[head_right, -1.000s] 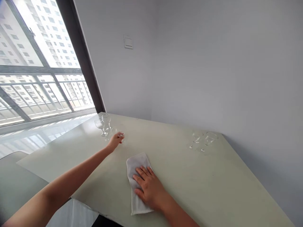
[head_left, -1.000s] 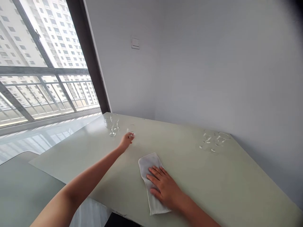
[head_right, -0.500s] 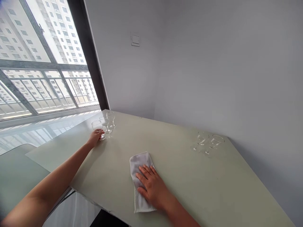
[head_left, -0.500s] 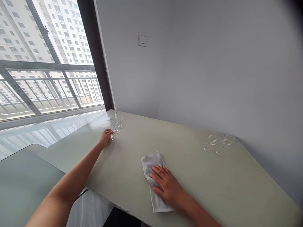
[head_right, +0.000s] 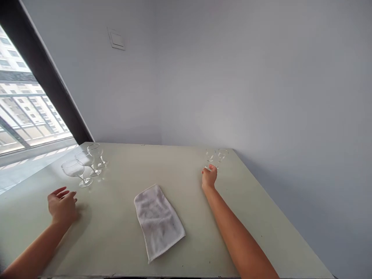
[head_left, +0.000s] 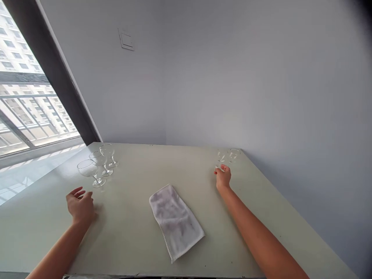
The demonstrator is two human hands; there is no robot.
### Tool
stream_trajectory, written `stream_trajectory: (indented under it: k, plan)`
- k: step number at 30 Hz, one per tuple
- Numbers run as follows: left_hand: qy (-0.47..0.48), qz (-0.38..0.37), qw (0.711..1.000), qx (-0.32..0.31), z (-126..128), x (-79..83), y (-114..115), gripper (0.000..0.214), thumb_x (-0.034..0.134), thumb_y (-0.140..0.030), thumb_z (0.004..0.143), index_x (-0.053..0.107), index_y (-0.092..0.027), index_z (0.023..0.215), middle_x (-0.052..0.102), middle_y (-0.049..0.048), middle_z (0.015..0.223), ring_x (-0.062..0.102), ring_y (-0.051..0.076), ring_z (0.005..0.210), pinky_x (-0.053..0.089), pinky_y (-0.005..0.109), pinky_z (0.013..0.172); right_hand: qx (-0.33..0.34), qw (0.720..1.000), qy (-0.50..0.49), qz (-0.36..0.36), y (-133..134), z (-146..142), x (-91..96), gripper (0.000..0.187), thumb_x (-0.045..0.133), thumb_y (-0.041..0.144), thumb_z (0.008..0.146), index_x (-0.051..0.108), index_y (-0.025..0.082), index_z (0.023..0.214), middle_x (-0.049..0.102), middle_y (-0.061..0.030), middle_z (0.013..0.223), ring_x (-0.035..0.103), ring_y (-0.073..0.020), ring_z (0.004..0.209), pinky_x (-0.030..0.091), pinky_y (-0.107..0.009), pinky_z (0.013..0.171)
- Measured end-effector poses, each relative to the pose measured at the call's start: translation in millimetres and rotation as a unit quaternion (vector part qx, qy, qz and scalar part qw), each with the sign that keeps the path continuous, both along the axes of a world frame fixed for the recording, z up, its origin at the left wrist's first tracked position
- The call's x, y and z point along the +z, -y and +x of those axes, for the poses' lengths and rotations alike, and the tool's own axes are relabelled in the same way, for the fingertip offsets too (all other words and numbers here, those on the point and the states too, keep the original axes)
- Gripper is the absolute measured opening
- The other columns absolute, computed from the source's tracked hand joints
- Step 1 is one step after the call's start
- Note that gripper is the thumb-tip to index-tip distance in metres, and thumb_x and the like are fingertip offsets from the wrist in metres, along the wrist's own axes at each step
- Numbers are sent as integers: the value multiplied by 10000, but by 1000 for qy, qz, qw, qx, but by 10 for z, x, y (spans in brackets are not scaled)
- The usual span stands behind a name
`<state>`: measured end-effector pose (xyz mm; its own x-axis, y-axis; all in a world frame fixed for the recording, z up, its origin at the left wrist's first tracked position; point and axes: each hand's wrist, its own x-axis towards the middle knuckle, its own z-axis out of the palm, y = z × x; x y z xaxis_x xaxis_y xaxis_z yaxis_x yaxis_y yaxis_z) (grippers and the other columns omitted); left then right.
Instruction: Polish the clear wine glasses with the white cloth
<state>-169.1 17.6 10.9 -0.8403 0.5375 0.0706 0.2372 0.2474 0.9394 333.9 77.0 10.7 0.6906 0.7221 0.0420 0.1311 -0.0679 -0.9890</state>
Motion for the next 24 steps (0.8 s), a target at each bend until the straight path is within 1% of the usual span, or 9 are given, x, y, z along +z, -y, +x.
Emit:
stream_trajectory:
  k: [4,8,11,15,17,20,21,22,24]
  plan:
    - [12,26,1000,-14,85,-116,29,371,576,-261,593,505,-283,957,560,-33,933,477,95,545,391,231,460,3,1000,-4,-18,-321,205,-77,419,523,164,646,473,166,1062,581,-59,977,573,-80,537,488,-216,559]
    - [-1,21,999,-46,32,-122,18,395,565,-269,602,505,-234,991,553,3,930,489,105,542,406,243,466,30,999,-20,-24,-446,146,-50,260,520,172,650,508,160,910,579,1,732,539,-75,469,440,-176,426]
    - [-43,29,994,-93,125,-49,72,355,541,-259,617,522,-227,970,569,5,857,506,124,585,406,243,503,87,995,-34,-25,-440,-87,-5,156,538,190,646,517,152,796,578,-2,664,506,-71,424,371,-161,342]
    - [-59,36,960,-270,590,107,175,189,528,-286,638,608,-215,794,624,7,783,498,128,578,409,257,569,232,971,-47,-10,-189,-774,118,161,565,191,628,548,132,778,627,-38,711,507,-76,420,369,-174,325]
    - [-39,15,936,-348,904,209,237,213,547,-328,660,640,-209,810,624,7,708,469,118,536,384,247,528,330,943,-52,-3,81,-1206,230,282,573,207,633,570,126,904,646,-34,729,514,-89,408,389,-194,320]
    - [-4,12,890,-455,1312,390,378,364,617,-397,665,637,-231,987,654,20,819,473,101,528,384,239,521,559,827,-57,10,560,-1775,420,573,538,255,717,377,186,1262,639,10,738,534,-100,430,434,-210,342]
    - [17,9,872,-490,1405,449,436,410,623,-428,670,624,-233,1030,654,19,776,492,107,521,392,242,523,604,796,-45,10,702,-1918,476,579,523,267,740,351,210,1289,624,28,705,533,-98,424,437,-208,346]
    - [43,8,850,-525,1470,501,492,441,612,-459,683,612,-232,1061,646,15,717,513,117,512,401,248,524,627,779,-31,9,821,-2033,524,566,494,279,767,333,229,1307,611,37,690,527,-91,414,435,-202,345]
    - [87,4,810,-580,1505,574,580,441,552,-508,726,609,-223,1058,606,-1,588,547,142,490,416,264,525,641,768,-4,4,982,-2174,592,553,447,285,799,304,251,1332,608,30,720,535,-86,423,439,-199,350]
